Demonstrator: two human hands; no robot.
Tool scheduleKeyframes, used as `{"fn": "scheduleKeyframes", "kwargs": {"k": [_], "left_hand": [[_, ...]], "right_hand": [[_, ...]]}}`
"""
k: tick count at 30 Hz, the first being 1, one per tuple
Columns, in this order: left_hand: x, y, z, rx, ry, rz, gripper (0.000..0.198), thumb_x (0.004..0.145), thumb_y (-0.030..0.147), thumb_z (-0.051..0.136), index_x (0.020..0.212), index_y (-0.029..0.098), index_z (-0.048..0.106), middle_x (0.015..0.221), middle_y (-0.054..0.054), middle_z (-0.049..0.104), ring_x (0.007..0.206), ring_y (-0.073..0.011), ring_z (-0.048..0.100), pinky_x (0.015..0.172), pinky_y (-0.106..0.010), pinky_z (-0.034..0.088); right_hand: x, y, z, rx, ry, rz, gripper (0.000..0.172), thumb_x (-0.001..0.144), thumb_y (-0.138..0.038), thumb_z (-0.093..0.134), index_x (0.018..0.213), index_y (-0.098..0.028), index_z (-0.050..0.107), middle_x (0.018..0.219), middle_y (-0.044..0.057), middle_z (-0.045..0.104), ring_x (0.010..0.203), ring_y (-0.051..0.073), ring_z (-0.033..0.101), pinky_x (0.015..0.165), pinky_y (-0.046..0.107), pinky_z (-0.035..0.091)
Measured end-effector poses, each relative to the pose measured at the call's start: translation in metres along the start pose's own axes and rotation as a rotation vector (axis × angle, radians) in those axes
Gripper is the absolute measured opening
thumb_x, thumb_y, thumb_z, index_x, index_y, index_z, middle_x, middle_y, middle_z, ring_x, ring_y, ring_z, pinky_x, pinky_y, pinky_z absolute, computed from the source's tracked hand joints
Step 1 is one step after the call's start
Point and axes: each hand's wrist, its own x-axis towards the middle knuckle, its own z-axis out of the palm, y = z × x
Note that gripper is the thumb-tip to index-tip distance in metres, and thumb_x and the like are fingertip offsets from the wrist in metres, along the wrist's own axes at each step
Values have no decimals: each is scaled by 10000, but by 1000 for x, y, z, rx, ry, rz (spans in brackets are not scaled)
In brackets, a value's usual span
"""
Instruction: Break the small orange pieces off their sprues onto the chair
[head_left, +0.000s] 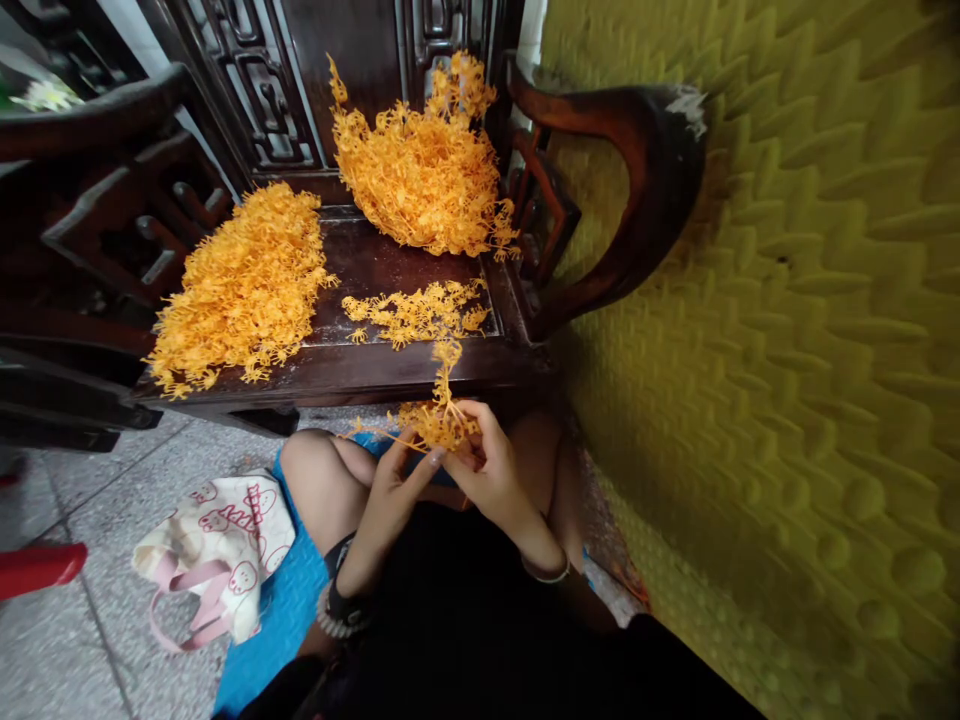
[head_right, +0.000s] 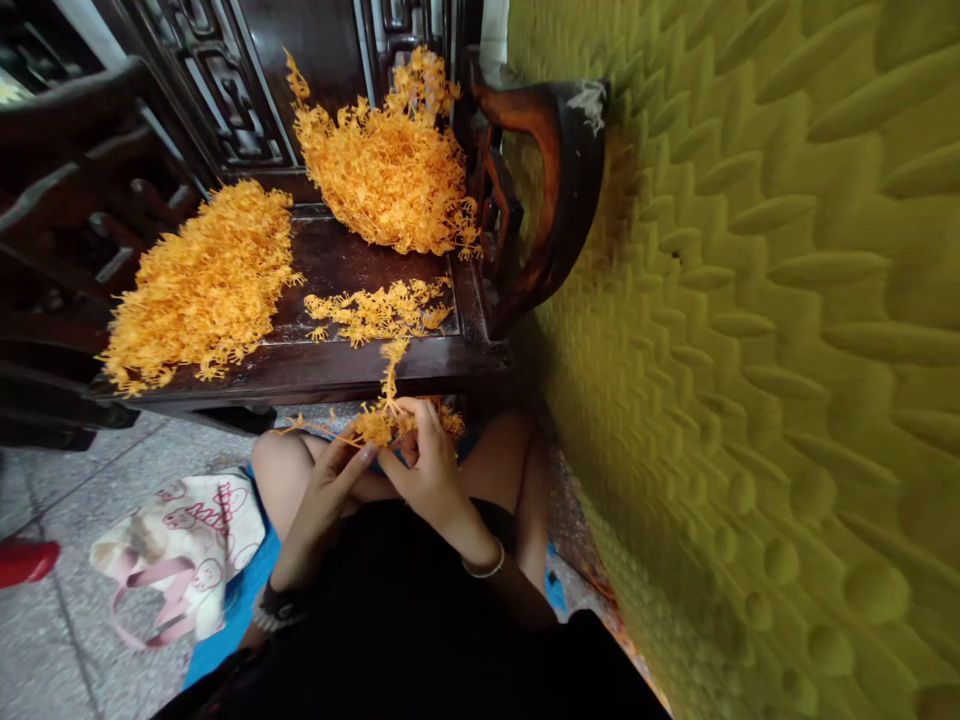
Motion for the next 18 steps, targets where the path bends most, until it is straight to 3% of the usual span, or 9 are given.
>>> {"fn": "scheduleKeyframes", "kwargs": {"k": [3, 4, 5, 7, 10, 12, 14, 16, 18], "left_hand": [[-6, -7, 0, 197, 511, 405, 694, 740, 305, 733, 1347, 243, 403, 1374, -100, 444, 1281, -266, 441, 1086, -455, 353], [-9, -10, -2, 296, 647, 555, 843, 670, 287, 790, 1387, 255, 347, 1414, -103, 383, 1318, -281, 389, 1113, -472, 310], [-12, -12, -3, 388, 703, 668, 949, 610, 281, 829, 1409, 257, 316, 1427, -105, 357, 1338, -295, 355, 1131, -483, 275], [-15, -14, -4, 474, 546, 715, 984, 586, 318, 843, 1414, 239, 318, 1401, -117, 389, 1330, -314, 363, 1131, -494, 270], [-13, -13, 3, 302, 110, 426, 749, 748, 422, 712, 1379, 198, 377, 1369, -138, 455, 1308, -309, 410, 1104, -476, 321], [-9, -13, 11, 68, -74, 215, 608, 823, 490, 605, 1320, 179, 440, 1337, -136, 498, 1276, -295, 451, 1074, -446, 364], [-5, -12, 20, -131, -117, 91, 506, 813, 540, 593, 1151, 166, 550, 1151, -103, 608, 1114, -261, 564, 965, -389, 457], [-1, -9, 28, -245, -55, 35, 423, 774, 533, 646, 975, 165, 591, 916, -49, 640, 884, -203, 613, 813, -325, 507], [4, -2, 36, -297, 29, 18, 336, 781, 479, 663, 904, 174, 594, 823, -18, 622, 786, -163, 595, 761, -288, 499]], "right_hand": [[0, -4, -4, -22, 76, -30, 287, 834, -172, 570, 1112, -221, 517, 1032, 57, 553, 803, 149, 585, 593, 230, 463], [1, -5, -4, -37, 98, -63, 246, 843, -164, 558, 1081, -221, 537, 1024, 57, 550, 840, 156, 578, 628, 239, 472], [1, -7, -4, -49, 116, -98, 217, 851, -158, 551, 1059, -221, 555, 1013, 56, 550, 872, 163, 572, 666, 251, 478], [1, -9, -3, -54, 133, -153, 193, 864, -156, 550, 1042, -222, 580, 992, 52, 547, 880, 163, 567, 704, 268, 484], [1, -12, -1, -24, 128, -237, 200, 867, -144, 555, 1038, -231, 611, 986, 47, 537, 857, 156, 568, 698, 272, 495], [2, -11, -1, -36, 110, -326, 213, 864, -120, 549, 1012, -247, 636, 993, 43, 541, 911, 165, 570, 774, 299, 506], [2, -8, -2, -78, 67, -417, 265, 863, -98, 531, 1032, -268, 643, 1050, 47, 543, 1002, 183, 564, 870, 340, 499], [2, -4, 1, -140, 11, -463, 373, 863, -87, 503, 1164, -290, 592, 1164, 65, 524, 1099, 209, 542, 935, 387, 489], [-2, -1, 7, -213, 29, -469, 528, 859, -81, 484, 1339, -297, 445, 1300, 95, 462, 1223, 251, 477, 989, 452, 464]]}}
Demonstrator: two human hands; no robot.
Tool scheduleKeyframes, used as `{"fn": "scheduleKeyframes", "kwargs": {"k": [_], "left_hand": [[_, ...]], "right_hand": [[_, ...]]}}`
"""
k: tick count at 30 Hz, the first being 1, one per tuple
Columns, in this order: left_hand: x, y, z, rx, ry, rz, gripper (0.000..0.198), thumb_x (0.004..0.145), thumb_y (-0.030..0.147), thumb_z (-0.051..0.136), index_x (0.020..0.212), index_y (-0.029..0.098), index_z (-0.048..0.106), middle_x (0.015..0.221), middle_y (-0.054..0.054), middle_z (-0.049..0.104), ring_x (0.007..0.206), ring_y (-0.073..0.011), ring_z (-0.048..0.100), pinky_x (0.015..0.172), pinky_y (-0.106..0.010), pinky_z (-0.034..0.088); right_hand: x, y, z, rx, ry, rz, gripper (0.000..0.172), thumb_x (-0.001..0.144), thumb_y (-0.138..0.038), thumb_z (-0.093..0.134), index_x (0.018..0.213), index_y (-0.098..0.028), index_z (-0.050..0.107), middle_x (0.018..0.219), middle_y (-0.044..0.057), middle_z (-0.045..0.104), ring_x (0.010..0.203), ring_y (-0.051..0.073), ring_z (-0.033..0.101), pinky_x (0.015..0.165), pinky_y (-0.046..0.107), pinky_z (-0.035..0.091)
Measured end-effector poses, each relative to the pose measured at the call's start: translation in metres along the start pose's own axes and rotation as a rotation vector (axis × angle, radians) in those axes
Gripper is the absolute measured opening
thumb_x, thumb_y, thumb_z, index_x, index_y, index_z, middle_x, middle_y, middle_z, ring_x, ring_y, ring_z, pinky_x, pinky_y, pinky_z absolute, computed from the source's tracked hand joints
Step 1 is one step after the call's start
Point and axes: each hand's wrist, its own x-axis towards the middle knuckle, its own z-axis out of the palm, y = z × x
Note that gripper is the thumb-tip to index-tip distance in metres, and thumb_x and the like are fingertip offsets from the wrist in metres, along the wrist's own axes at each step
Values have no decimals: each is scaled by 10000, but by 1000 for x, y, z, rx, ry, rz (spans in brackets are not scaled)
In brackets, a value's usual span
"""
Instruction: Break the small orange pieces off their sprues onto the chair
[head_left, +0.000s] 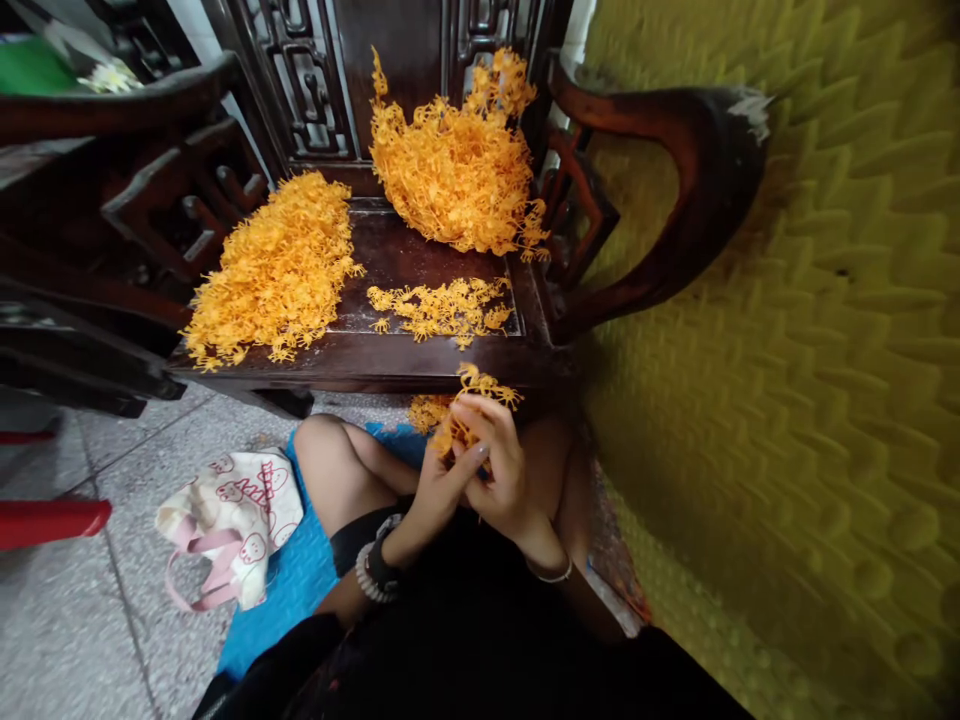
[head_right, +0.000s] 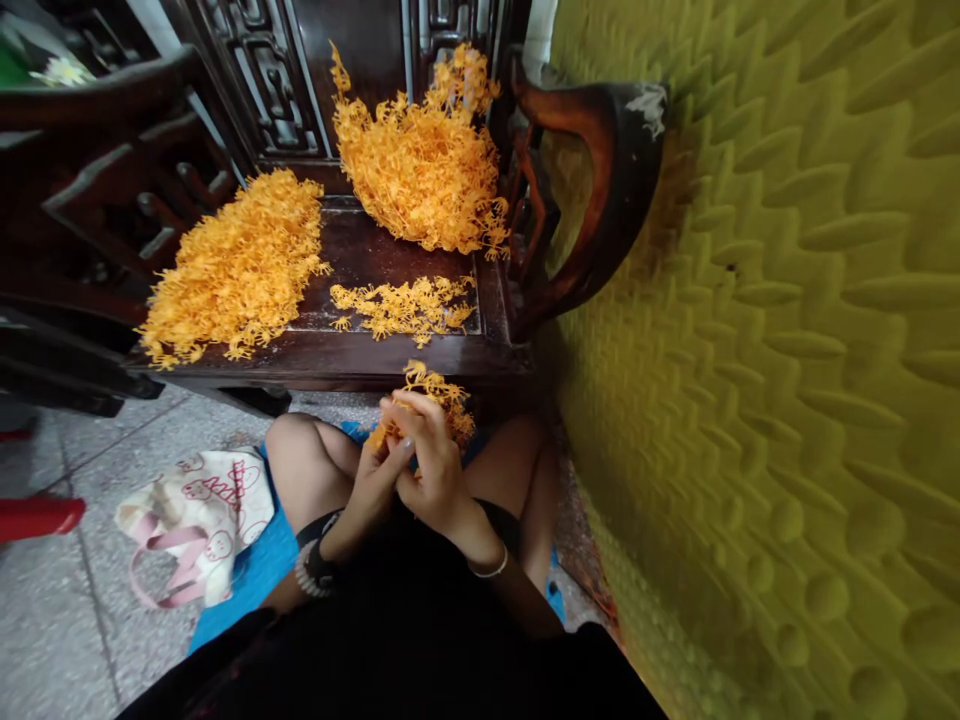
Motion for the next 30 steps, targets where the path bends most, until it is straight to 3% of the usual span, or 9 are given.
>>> {"fn": "scheduleKeyframes", "kwargs": {"k": [3, 7, 10, 12, 15, 18, 20, 24, 30], "left_hand": [[9, 8, 10, -62, 69, 7, 250, 844, 426, 605, 926, 191, 596, 852, -15, 619, 796, -147, 587, 789, -268, 480], [21, 15, 13, -192, 147, 43, 208, 866, 396, 577, 857, 187, 576, 750, 13, 561, 687, -112, 529, 696, -228, 447], [26, 22, 7, -297, 187, 84, 214, 838, 349, 605, 736, 178, 528, 671, 34, 499, 631, -87, 463, 640, -195, 409], [26, 30, 0, -338, 108, 21, 246, 813, 364, 604, 693, 172, 507, 636, 33, 467, 594, -87, 433, 607, -199, 403], [21, 41, -15, -338, -47, -53, 347, 760, 493, 624, 706, 167, 519, 624, 23, 463, 551, -94, 423, 552, -222, 410], [12, 46, -31, -180, -46, -5, 318, 699, 422, 744, 753, 161, 571, 581, 36, 492, 483, -73, 417, 475, -192, 377], [6, 51, -40, -151, -40, 9, 296, 769, 398, 699, 665, 160, 557, 471, 54, 445, 393, -56, 373, 397, -171, 304], [-2, 73, -48, -367, -153, 71, 547, 888, 515, 497, 483, 181, 343, 320, 77, 217, 269, -52, 213, 309, -188, 173], [2, 105, -53, -636, -408, -94, 549, 896, 550, 450, 520, 199, 259, 317, 122, 60, 245, -35, -11, 264, -183, 70]], "right_hand": [[-10, -3, 12, -91, 210, 70, 667, 854, -91, 508, 1436, -296, 257, 1412, 135, 350, 1261, 287, 445, 976, 493, 472], [-17, -7, 17, -36, 393, 334, 620, 834, -193, 619, 1371, -244, 313, 1322, 168, 394, 811, 167, 588, 730, 357, 554], [-14, -7, 9, -23, 183, 441, 267, 851, -256, 615, 1097, -194, 532, 994, 79, 570, 647, 128, 534, 602, 281, 489], [-10, -9, 4, 28, -13, 441, 93, 886, -275, 565, 880, -184, 584, 754, 18, 577, 601, 124, 524, 556, 255, 427], [-6, -15, 4, 118, -193, 421, 288, 924, -309, 498, 674, -175, 551, 551, -26, 493, 504, 102, 468, 508, 245, 341], [-8, -20, 9, 185, -286, 369, 384, 946, -312, 447, 596, -169, 513, 533, -22, 488, 502, 93, 458, 517, 242, 317], [-12, -22, 14, 247, -354, 323, 393, 950, -312, 427, 595, -168, 513, 546, -16, 499, 519, 94, 461, 521, 240, 311], [-21, -24, 18, 424, -468, 264, 483, 952, -357, 391, 502, -188, 349, 466, -49, 318, 426, 65, 304, 453, 241, 237], [-22, -28, 12, 509, -505, 267, 529, 953, -477, 340, 508, -203, 258, 470, -55, 245, 422, 69, 237, 436, 256, 205]]}}
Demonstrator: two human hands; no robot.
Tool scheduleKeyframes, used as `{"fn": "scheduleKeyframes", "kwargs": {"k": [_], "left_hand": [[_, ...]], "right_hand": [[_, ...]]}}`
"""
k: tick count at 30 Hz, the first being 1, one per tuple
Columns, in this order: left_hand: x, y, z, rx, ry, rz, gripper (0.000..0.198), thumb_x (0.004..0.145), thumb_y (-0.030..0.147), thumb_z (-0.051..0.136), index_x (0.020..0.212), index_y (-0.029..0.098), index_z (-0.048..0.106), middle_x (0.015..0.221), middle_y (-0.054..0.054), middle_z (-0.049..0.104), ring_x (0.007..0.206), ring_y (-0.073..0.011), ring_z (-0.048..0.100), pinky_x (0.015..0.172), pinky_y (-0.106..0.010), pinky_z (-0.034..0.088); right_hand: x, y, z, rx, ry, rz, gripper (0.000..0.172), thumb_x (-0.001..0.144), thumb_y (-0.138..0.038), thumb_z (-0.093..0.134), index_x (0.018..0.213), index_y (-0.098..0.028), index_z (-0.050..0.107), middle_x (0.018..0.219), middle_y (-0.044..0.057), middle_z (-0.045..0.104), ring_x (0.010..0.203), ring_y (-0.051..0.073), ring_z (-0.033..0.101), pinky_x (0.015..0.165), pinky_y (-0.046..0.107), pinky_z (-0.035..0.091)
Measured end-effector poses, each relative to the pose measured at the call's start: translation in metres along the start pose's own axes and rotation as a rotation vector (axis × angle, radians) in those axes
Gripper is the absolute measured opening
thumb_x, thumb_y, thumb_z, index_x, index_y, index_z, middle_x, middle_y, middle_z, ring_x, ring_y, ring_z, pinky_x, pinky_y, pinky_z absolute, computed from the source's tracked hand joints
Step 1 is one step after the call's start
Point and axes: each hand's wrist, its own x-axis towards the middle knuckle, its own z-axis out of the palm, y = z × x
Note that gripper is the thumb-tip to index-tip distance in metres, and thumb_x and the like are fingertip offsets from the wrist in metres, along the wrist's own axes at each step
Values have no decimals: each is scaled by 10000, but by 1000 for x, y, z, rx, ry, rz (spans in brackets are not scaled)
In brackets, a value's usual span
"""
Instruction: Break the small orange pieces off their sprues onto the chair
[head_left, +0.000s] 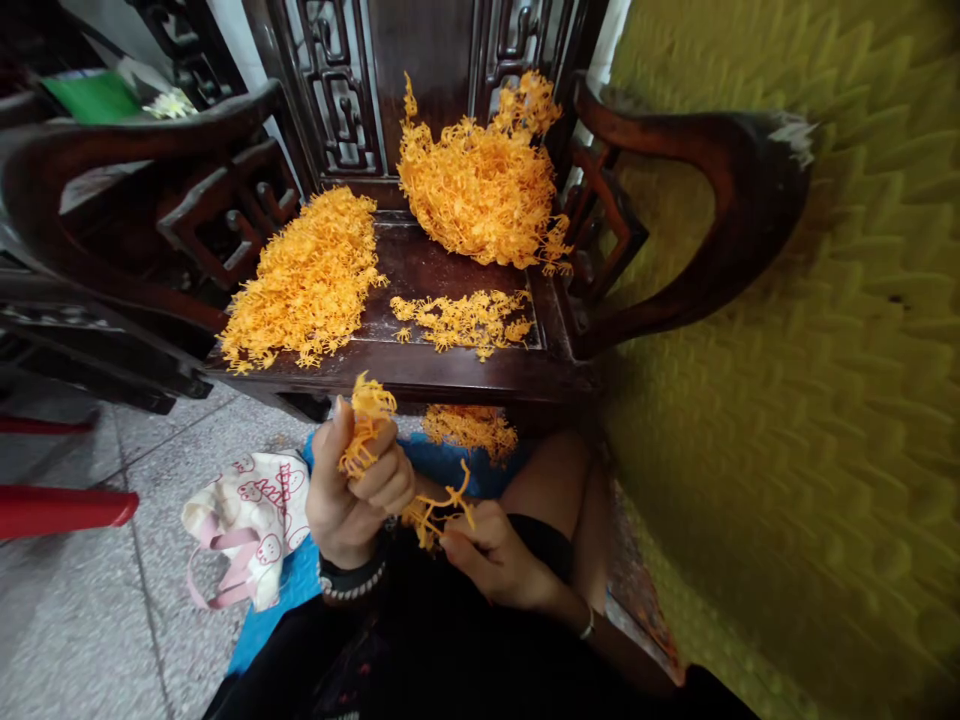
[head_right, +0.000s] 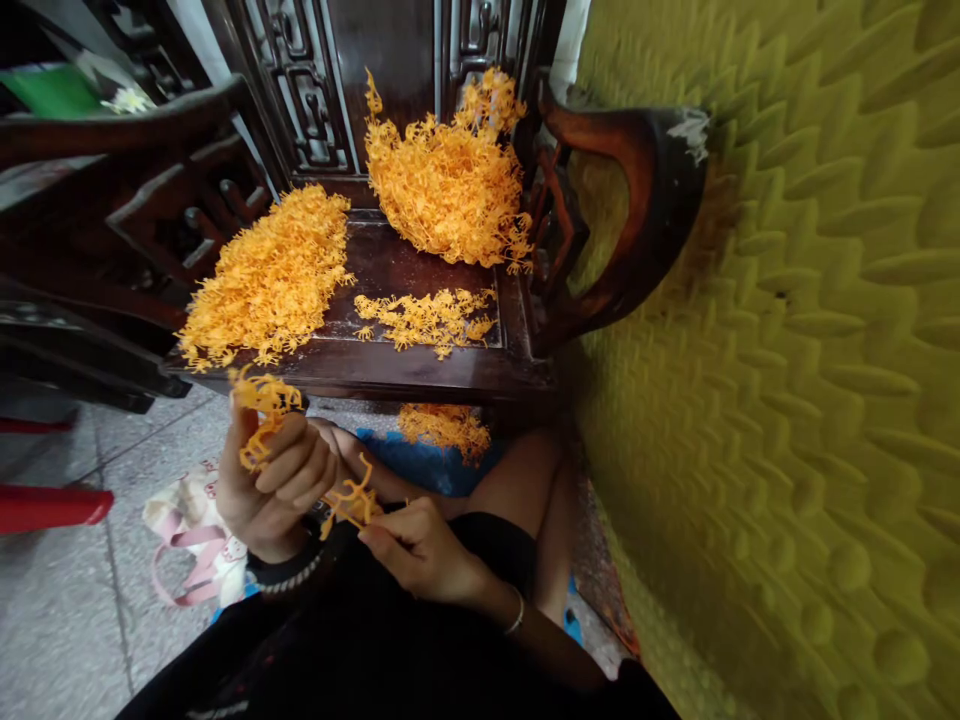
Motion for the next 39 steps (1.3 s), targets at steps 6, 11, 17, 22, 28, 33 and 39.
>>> {"fn": "scheduleKeyframes", "kwargs": {"k": [6, 11, 17, 22, 28, 33, 39], "left_hand": [[8, 10, 11, -22, -161, 15, 569, 872, 564, 487, 512, 205, 234, 290, 124, 80, 225, -33, -9, 258, -194, 69], [12, 7, 24, -3, -187, 190, 564, 906, 515, 466, 521, 207, 191, 329, 116, 102, 243, -28, -2, 252, -198, 64], [2, 9, 26, 4, -366, 341, 510, 915, 523, 434, 542, 212, 280, 351, 106, 225, 231, -29, 124, 249, -170, 185], [-3, 19, 34, 46, -431, 335, 544, 885, 628, 388, 543, 213, 302, 346, 98, 258, 229, -29, 192, 260, -164, 213], [-1, 25, 49, 74, -207, 386, 580, 886, 600, 425, 493, 219, 236, 329, 104, 148, 253, -31, 57, 253, -195, 167], [21, 28, 54, 58, -39, 286, 570, 938, 524, 380, 480, 212, 247, 380, 89, 106, 287, -35, 39, 281, -184, 146], [97, 28, 44, 12, 79, -119, 592, 980, 515, 180, 490, 199, 281, 394, 89, 71, 236, -30, 106, 288, -137, 100]], "right_hand": [[-8, -7, -5, 22, -53, 19, 527, 955, -486, 342, 529, -195, 234, 480, -60, 231, 429, 59, 213, 439, 249, 187], [-15, -11, -7, 77, -74, 34, 526, 967, -476, 322, 529, -193, 259, 479, -56, 253, 421, 59, 229, 434, 247, 189], [-21, -17, -7, 136, -159, -3, 538, 968, -511, 282, 524, -207, 291, 450, -46, 289, 401, 71, 280, 421, 252, 205], [-25, -15, -8, 196, -213, -9, 523, 977, -486, 294, 533, -209, 298, 451, -44, 298, 394, 69, 290, 417, 251, 204], [-30, -11, -8, 234, -207, -18, 499, 982, -447, 312, 544, -210, 287, 458, -49, 276, 390, 70, 265, 411, 246, 198], [-33, -6, -6, 207, -105, -33, 489, 990, -404, 300, 542, -207, 301, 455, -49, 288, 387, 70, 267, 417, 251, 203], [-19, -13, -8, 23, 211, 30, 520, 987, -432, 305, 522, -199, 293, 450, -49, 292, 400, 72, 277, 459, 270, 229]]}}
